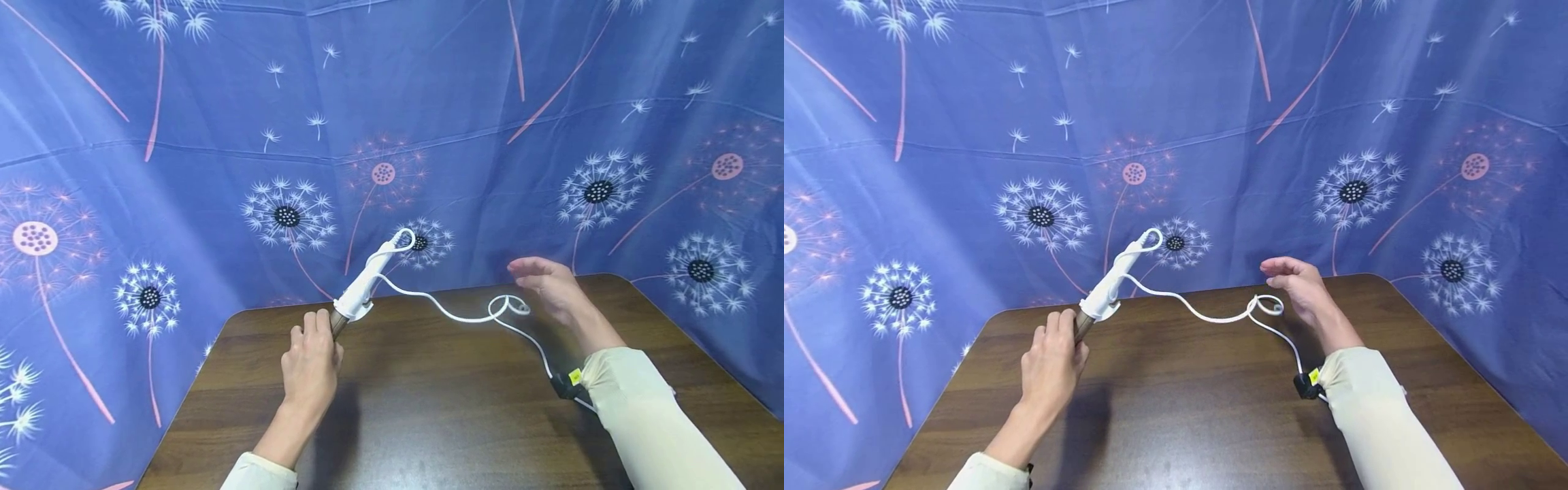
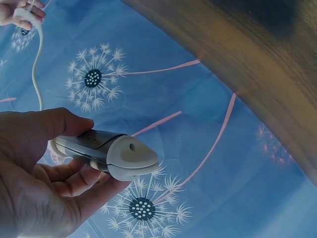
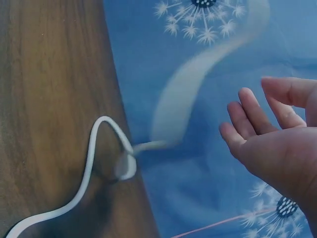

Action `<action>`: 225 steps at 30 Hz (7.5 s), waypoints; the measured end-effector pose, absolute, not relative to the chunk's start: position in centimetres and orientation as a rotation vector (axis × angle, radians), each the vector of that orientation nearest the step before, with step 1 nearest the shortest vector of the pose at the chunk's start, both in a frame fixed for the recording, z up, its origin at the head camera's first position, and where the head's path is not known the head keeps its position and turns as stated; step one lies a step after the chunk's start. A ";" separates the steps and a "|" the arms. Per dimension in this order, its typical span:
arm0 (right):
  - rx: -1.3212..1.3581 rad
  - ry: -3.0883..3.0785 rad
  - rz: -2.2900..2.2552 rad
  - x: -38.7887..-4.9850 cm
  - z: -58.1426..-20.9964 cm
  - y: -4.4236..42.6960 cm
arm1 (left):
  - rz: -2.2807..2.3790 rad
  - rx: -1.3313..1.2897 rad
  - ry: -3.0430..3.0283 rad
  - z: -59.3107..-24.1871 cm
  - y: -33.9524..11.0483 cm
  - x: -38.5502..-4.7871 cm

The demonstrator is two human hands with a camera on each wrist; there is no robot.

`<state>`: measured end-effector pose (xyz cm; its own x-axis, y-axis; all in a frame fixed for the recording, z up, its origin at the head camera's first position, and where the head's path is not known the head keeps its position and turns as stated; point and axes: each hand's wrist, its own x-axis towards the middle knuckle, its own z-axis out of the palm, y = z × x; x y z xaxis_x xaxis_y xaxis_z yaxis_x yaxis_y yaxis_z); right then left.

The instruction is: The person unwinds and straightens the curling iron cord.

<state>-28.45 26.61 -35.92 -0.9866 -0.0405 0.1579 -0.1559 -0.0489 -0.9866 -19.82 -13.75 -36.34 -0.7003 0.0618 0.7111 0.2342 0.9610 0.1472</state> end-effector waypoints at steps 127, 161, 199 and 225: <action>0.256 -2.010 1.460 -24.1 -32.9 18.2 | -0.363 -0.174 -2.380 -36.8 -15.1 -19.3; 0.428 -2.298 1.110 -26.8 -38.9 17.8 | -0.369 -0.059 -2.757 -40.3 -16.8 -18.7; 0.492 -2.405 1.216 -26.9 -41.5 17.7 | -0.380 -0.006 -2.974 -42.7 -16.3 -18.1; 0.352 -2.475 1.566 -27.6 -43.1 18.3 | -0.398 -0.011 -2.992 -43.5 -16.1 -18.0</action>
<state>-27.63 18.33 -43.11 -0.9534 -0.0972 0.2857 -0.2998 0.4132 -0.8599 -17.96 -16.10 -43.55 -0.9924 -0.0091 0.1229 0.0234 0.9653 0.2602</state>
